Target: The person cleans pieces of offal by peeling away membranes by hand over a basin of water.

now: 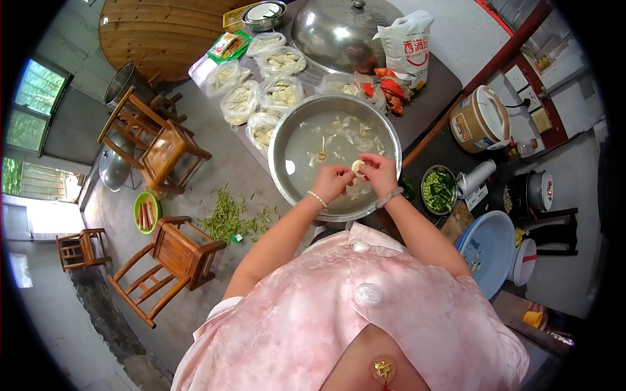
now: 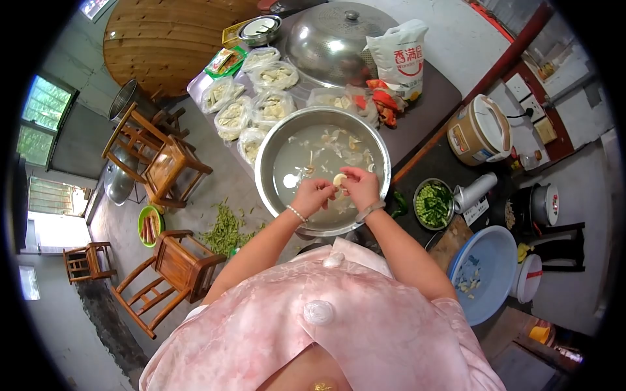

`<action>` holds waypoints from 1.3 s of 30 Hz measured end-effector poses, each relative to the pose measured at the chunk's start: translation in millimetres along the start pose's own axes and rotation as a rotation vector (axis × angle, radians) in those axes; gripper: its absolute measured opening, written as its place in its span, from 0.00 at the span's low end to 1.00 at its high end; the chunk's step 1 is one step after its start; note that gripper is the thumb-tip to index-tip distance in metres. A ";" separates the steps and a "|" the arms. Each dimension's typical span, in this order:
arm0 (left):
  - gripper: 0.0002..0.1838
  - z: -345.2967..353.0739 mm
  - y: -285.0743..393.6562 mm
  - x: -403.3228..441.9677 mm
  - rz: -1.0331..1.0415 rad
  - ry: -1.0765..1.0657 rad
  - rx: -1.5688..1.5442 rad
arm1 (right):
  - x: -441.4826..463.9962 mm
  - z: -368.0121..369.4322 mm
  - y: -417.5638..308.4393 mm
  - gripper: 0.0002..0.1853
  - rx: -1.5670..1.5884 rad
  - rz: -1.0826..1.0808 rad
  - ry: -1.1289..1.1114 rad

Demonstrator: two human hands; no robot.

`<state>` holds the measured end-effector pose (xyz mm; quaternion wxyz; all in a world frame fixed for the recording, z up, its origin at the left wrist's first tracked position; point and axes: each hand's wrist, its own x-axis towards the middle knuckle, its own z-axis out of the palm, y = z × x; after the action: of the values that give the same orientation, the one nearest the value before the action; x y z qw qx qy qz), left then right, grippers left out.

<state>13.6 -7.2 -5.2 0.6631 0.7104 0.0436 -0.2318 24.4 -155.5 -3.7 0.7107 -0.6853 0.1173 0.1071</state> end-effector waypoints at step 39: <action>0.10 -14.7 -64.4 29.6 -0.295 0.127 -0.246 | -157.2 -387.7 37.0 0.17 -0.105 0.039 1.143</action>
<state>20.1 7.3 -75.8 0.6995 0.6233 0.2168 -0.2743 -144.1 -540.1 -2.4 0.4974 -0.6662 0.4902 -0.2617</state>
